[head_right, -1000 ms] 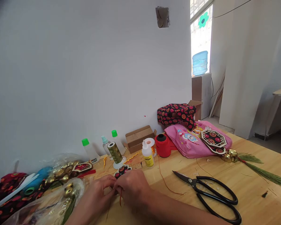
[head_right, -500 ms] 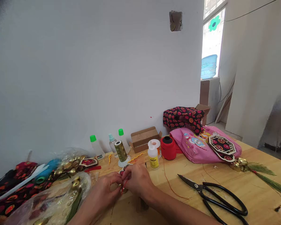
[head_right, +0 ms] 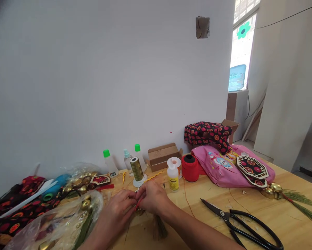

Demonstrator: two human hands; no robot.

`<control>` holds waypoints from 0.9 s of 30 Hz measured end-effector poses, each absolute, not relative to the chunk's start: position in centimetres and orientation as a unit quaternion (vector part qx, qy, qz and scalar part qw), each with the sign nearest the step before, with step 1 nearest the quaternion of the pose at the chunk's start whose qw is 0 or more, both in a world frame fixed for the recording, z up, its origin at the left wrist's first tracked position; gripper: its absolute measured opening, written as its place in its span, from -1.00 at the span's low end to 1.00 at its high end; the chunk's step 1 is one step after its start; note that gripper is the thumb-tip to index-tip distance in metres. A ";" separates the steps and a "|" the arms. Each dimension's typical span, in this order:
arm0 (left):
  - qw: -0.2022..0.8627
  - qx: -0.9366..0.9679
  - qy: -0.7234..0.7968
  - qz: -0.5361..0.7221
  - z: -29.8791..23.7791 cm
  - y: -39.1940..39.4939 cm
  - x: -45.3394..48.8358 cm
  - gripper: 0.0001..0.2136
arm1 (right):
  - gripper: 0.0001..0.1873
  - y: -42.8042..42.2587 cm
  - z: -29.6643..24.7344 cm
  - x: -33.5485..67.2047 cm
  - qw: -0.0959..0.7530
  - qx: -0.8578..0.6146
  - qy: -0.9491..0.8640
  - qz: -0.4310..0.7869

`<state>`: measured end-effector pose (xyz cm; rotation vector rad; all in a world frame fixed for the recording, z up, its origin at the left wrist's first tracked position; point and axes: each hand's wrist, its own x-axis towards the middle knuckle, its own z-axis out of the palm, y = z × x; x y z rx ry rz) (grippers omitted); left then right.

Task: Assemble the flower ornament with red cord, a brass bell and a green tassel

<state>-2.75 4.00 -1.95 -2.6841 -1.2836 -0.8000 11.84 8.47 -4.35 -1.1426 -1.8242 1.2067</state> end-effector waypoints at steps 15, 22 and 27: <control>0.073 -0.865 -0.385 -0.315 -2.7 4.4 -3.2 -0.88 | -0.81 9.2 -3.0 12.6 0.306 -0.435 -0.691 0.490; 0.066 -0.864 -0.382 -0.322 -3.1 4.4 -3.5 -0.88 | -0.86 9.4 -1.8 12.2 0.274 -0.434 -0.672 0.534; 0.061 -0.859 -0.374 -0.345 -3.1 4.6 -3.5 -0.87 | -0.85 10.1 -0.8 12.3 0.230 -0.418 -0.666 0.573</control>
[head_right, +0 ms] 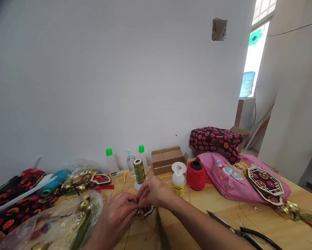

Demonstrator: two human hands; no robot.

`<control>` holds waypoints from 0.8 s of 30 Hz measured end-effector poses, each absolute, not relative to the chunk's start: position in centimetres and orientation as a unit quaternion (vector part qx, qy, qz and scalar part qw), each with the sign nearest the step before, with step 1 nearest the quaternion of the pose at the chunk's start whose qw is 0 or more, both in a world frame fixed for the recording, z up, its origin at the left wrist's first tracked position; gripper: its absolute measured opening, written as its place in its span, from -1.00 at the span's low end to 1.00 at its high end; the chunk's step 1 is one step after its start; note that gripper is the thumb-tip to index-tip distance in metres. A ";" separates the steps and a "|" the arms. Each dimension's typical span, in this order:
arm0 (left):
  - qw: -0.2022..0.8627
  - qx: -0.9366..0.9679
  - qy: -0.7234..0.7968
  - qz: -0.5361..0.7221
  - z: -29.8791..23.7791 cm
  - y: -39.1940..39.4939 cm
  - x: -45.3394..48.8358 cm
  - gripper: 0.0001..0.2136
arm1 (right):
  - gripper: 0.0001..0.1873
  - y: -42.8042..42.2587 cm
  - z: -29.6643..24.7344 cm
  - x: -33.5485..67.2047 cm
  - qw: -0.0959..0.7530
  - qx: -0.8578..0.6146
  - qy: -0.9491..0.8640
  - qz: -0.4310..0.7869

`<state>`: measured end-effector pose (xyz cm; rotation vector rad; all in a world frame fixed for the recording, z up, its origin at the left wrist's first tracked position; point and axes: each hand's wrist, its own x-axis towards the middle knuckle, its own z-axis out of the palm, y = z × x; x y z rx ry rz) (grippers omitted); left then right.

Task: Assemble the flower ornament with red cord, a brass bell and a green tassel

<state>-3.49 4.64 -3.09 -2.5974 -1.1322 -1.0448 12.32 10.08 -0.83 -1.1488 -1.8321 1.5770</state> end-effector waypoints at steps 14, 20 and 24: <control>0.035 -0.849 -0.399 -0.346 -3.2 4.5 -3.8 -0.83 | -0.88 9.7 -1.0 12.5 0.242 -0.388 -0.708 0.539; 0.042 -0.849 -0.396 -0.347 -3.1 4.4 -3.8 -0.83 | -0.88 9.7 -0.7 12.4 0.230 -0.401 -0.740 0.489; 0.052 -0.849 -0.386 -0.358 -3.1 4.5 -3.8 -0.84 | -0.82 9.5 -0.5 12.3 0.217 -0.418 -0.766 0.437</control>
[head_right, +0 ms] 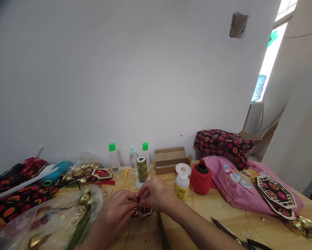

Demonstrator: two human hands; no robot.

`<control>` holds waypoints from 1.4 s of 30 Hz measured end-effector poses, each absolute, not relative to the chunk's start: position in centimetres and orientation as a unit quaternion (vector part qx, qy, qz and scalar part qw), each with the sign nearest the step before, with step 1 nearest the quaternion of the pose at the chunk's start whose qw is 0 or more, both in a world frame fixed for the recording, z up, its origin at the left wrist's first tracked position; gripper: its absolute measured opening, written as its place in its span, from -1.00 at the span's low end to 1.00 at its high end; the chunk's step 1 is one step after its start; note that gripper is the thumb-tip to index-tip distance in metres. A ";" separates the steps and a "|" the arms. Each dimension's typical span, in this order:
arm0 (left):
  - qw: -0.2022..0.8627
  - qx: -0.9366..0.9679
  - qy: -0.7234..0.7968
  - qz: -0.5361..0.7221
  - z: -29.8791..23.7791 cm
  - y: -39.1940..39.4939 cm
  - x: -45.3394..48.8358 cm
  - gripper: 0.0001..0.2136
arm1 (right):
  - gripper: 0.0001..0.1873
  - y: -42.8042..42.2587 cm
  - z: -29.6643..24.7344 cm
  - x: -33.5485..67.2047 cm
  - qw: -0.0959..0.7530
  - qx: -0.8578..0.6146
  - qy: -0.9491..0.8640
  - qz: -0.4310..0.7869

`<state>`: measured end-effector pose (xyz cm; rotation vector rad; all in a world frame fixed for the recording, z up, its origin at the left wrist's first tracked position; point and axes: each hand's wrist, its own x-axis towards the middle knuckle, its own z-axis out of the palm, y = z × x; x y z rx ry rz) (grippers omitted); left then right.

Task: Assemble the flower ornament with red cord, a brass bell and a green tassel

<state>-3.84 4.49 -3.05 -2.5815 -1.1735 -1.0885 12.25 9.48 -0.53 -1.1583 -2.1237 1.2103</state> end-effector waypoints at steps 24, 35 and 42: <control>0.020 -0.831 -0.425 -0.359 -2.8 3.4 -3.2 -0.82 | -0.78 4.7 -3.4 12.7 0.324 -0.415 -0.796 0.297; 0.053 -0.841 -0.425 -0.330 -3.3 3.5 -3.1 -0.83 | -0.72 5.4 -4.1 12.1 0.354 -0.426 -0.727 0.406; 0.095 -0.850 -0.404 -0.324 -3.5 3.2 -2.9 -0.87 | -0.71 5.6 -4.6 12.4 0.361 -0.422 -0.714 0.427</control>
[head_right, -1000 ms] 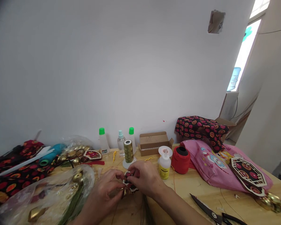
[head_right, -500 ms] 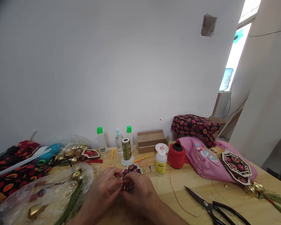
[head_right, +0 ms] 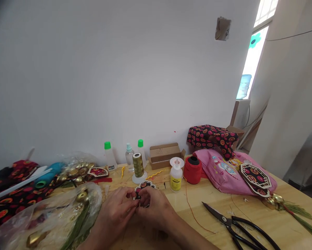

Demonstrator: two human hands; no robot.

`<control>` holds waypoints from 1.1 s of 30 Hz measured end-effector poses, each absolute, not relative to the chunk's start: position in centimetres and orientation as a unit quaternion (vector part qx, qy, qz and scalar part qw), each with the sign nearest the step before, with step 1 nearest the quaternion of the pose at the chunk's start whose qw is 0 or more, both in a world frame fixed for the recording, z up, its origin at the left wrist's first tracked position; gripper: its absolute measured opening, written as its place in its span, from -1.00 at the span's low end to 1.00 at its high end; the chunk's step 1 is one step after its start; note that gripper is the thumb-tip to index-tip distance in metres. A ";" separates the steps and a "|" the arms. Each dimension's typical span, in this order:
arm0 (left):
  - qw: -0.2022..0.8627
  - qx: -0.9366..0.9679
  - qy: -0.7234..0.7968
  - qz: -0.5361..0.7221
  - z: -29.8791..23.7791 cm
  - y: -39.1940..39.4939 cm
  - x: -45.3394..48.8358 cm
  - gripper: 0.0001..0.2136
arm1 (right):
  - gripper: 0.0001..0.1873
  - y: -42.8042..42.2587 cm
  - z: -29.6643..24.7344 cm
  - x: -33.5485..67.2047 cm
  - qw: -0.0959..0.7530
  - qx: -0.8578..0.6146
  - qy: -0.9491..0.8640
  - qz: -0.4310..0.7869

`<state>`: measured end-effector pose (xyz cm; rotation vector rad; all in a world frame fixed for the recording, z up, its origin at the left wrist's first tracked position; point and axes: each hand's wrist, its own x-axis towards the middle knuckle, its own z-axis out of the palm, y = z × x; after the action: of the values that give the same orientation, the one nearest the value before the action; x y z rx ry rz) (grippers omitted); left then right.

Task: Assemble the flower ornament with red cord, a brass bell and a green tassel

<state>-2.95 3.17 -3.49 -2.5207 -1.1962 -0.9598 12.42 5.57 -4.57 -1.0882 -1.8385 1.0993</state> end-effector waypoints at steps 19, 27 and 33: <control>0.158 -0.837 -0.422 -0.311 -3.7 3.1 -2.5 -0.84 | -0.74 5.2 -4.5 12.3 0.366 -0.453 -0.710 0.396; 0.132 -0.843 -0.426 -0.301 -3.9 3.3 -2.5 -0.87 | -0.77 4.7 -4.4 12.4 0.409 -0.443 -0.702 0.378; -0.010 -0.832 -0.482 -0.275 -2.9 2.9 -2.0 -0.85 | -0.79 4.5 -4.7 12.6 0.408 -0.474 -0.716 0.308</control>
<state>-2.05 2.87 -2.93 -2.6308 -1.5229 -0.8698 12.56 4.46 -4.71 -1.1951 -1.8053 0.7770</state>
